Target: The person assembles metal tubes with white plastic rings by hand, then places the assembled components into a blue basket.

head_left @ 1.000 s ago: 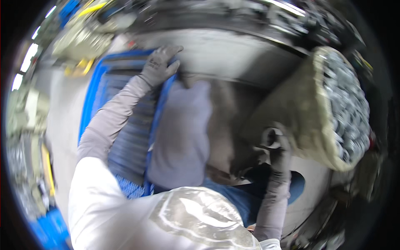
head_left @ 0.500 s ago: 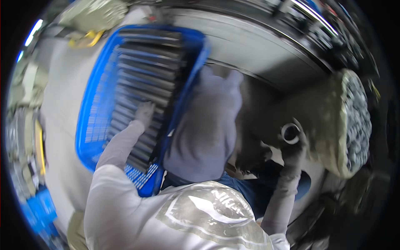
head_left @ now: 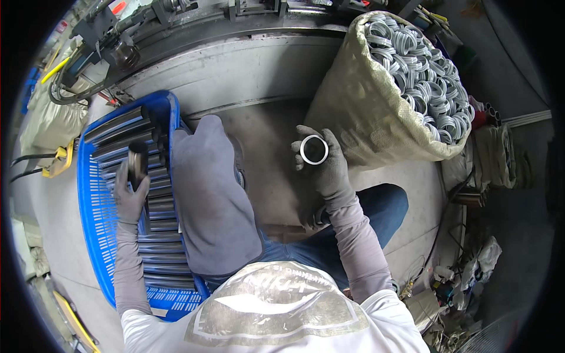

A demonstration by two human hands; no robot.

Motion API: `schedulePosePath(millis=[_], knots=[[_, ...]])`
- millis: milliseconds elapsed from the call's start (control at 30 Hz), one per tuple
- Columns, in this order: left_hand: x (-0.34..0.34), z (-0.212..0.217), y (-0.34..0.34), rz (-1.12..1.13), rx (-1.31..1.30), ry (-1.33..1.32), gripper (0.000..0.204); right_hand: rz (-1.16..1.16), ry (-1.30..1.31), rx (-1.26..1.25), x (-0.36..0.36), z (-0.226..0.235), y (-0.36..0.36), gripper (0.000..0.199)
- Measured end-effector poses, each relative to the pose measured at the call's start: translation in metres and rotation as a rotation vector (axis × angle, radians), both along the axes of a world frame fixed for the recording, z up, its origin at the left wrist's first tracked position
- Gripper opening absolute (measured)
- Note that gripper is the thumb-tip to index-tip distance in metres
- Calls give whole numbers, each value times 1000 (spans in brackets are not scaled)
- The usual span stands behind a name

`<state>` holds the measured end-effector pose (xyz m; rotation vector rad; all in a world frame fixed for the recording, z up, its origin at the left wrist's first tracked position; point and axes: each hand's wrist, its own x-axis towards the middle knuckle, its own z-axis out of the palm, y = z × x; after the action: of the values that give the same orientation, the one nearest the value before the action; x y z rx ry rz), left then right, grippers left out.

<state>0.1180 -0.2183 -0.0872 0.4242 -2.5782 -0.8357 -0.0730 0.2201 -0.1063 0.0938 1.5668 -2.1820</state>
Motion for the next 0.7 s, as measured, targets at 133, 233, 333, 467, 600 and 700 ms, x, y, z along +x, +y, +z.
schedulePosePath(millis=[133,233,333,467,600,700], knots=[[-56,112,119,-496,-341,126,63,16,338,425,8,13,-15,51],[-92,108,189,-684,-482,93,62,-24,503,493,9,21,-16,47],[-107,89,210,-732,-477,-49,64,-60,582,436,15,20,-19,43],[-113,79,217,-730,-475,-101,66,-99,692,425,18,31,-15,41],[-116,81,222,-758,-472,-90,68,-123,694,521,13,20,-12,39],[-113,80,225,-778,-474,-115,68,-165,748,479,21,14,-17,36]])
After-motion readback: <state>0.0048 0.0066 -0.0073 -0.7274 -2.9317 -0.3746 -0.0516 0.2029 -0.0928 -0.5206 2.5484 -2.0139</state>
